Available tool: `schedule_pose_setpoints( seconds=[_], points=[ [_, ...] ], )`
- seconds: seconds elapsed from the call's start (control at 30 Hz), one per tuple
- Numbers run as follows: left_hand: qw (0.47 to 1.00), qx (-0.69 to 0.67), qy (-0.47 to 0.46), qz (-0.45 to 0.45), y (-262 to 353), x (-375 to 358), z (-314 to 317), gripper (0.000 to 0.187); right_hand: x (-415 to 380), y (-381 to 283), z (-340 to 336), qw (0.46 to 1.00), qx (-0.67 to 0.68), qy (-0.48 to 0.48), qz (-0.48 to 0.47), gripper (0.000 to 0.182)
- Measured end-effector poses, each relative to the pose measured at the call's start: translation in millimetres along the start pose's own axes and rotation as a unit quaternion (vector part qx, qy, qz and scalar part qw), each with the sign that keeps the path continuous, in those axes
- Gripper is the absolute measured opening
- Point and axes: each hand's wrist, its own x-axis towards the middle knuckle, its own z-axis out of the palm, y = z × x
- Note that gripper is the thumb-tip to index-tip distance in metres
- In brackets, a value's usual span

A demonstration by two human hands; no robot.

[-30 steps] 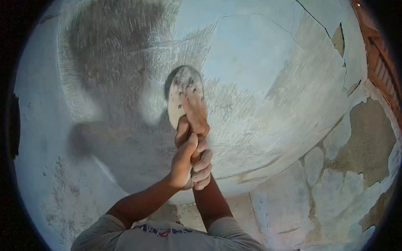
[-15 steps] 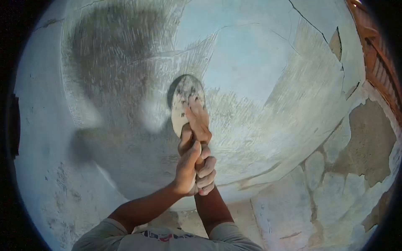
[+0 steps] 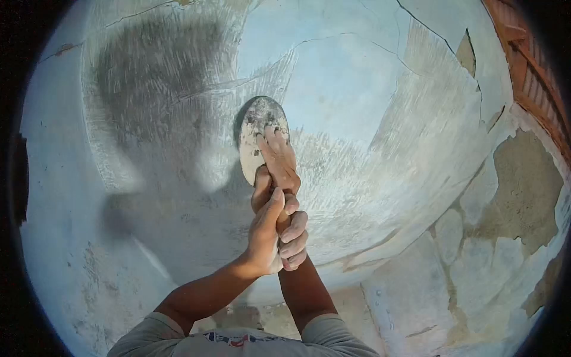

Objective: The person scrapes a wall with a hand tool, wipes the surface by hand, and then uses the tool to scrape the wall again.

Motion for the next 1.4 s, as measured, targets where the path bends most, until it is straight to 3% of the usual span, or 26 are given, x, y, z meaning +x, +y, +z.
schedule_pose_setpoints(
  seconds=[0.07, 0.1, 0.17, 0.2, 0.23, 0.3, 0.37, 0.4, 0.43, 0.47, 0.53, 0.6, 0.7, 0.73, 0.8, 0.87, 0.9, 0.93, 1.0, 1.03, 1.1, 1.13, 1.23, 1.27, 1.3, 1.4],
  points=[
    [1.000, 0.001, -0.031, -0.005, 5.5, 7.2, -8.1, 0.091, 18.9, 7.5, 3.5, 1.000, -0.001, 0.005, -0.011, 0.041],
    [0.993, 0.028, 0.103, 0.048, 13.2, 33.2, 13.7, 0.078, 47.9, 11.4, 1.0, 0.999, -0.001, 0.016, -0.029, 0.042],
    [0.901, 0.141, 0.394, 0.115, 19.7, 93.6, 64.2, 0.056, 84.8, 15.4, -0.8, 0.999, -0.002, 0.029, -0.044, 0.042],
    [0.865, 0.179, 0.454, 0.119, 16.6, 111.8, 72.3, 0.050, 86.7, 14.2, -3.8, 0.999, -0.003, 0.030, -0.037, 0.042],
    [0.796, 0.247, 0.540, 0.117, 20.8, 132.4, 82.9, 0.047, 91.0, 13.9, -7.0, 0.999, -0.004, 0.033, -0.036, 0.042],
    [0.830, 0.193, 0.507, 0.127, 18.7, 119.3, 78.2, 0.041, 69.2, 11.2, -9.2, 0.999, -0.001, 0.027, -0.023, 0.042],
    [0.781, 0.259, 0.551, 0.136, -2.7, 92.6, 90.3, 0.037, 35.1, 8.5, -7.1, 1.000, 0.001, 0.016, -0.006, 0.042],
    [0.896, 0.195, 0.375, 0.139, 3.6, 71.0, 60.2, 0.050, 25.9, 8.4, -4.2, 1.000, 0.004, 0.013, -0.001, 0.042],
    [0.979, 0.094, 0.157, 0.086, 9.8, 49.4, 30.0, 0.064, 2.7, 4.0, -2.6, 1.000, 0.006, 0.007, 0.012, 0.042],
    [1.000, 0.027, -0.015, 0.000, 19.0, 50.6, 23.0, 0.079, 1.1, 4.4, -2.0, 1.000, 0.006, 0.006, 0.009, 0.042],
    [0.979, 0.081, 0.173, 0.071, 7.7, 41.4, 26.1, 0.063, 3.3, 3.7, -3.3, 1.000, 0.003, 0.005, 0.004, 0.042],
    [0.847, 0.183, 0.481, 0.135, 5.8, 98.2, 79.1, 0.044, 39.2, 9.4, -5.4, 1.000, -0.001, 0.014, -0.018, 0.042],
    [0.801, 0.282, 0.516, 0.113, 25.4, 134.1, 83.0, 0.046, 91.6, 16.3, -3.2, 0.999, 0.002, 0.035, -0.040, 0.042],
    [0.877, 0.217, 0.415, 0.112, 26.2, 118.0, 71.4, 0.050, 101.5, 18.4, -2.2, 0.998, 0.004, 0.039, -0.046, 0.042],
    [0.976, 0.088, 0.174, 0.102, 24.7, 66.7, 26.9, 0.061, 93.5, 18.7, 3.9, 0.998, 0.009, 0.039, -0.048, 0.042],
    [0.995, -0.026, -0.094, 0.024, 22.5, 35.3, -9.5, 0.078, 63.5, 15.9, 2.7, 0.999, 0.011, 0.034, -0.035, 0.042],
    [0.987, -0.055, -0.152, 0.002, 17.1, 30.4, -13.3, 0.081, 46.6, 15.6, 5.1, 0.999, 0.010, 0.027, -0.027, 0.042],
    [0.984, -0.049, -0.169, 0.012, 15.6, 35.4, -14.9, 0.084, 26.4, 12.2, 1.2, 1.000, 0.004, 0.020, -0.015, 0.042],
    [0.988, 0.069, 0.114, 0.082, 18.3, 64.0, 23.9, 0.057, 30.3, 14.8, -4.8, 1.000, -0.001, 0.018, -0.023, 0.042],
    [0.949, 0.124, 0.262, 0.127, 19.6, 95.2, 50.4, 0.048, 48.3, 15.7, -8.8, 0.999, -0.004, 0.021, -0.028, 0.042],
    [0.794, 0.237, 0.538, 0.154, 22.8, 153.6, 92.9, 0.038, 81.7, 18.3, -13.5, 0.999, -0.005, 0.032, -0.036, 0.042],
    [0.796, 0.248, 0.528, 0.160, 22.5, 154.1, 92.2, 0.038, 88.6, 19.2, -15.5, 0.999, -0.005, 0.036, -0.034, 0.042],
    [0.927, 0.137, 0.311, 0.157, 9.0, 90.7, 60.8, 0.047, 43.4, 12.6, -19.7, 1.000, -0.005, 0.023, -0.011, 0.042],
    [0.993, 0.049, 0.070, 0.078, 17.5, 57.9, 18.0, 0.062, 15.5, 9.1, -17.9, 1.000, -0.004, 0.012, 0.003, 0.042],
    [0.997, -0.008, -0.051, 0.050, 12.0, 46.9, 3.5, 0.074, -1.5, 6.5, -17.0, 1.000, -0.004, 0.007, 0.010, 0.042],
    [0.989, 0.071, 0.094, 0.087, 10.9, 55.6, 14.3, 0.061, 15.2, 10.0, -18.7, 1.000, -0.008, 0.012, -0.007, 0.042]
  ],
)
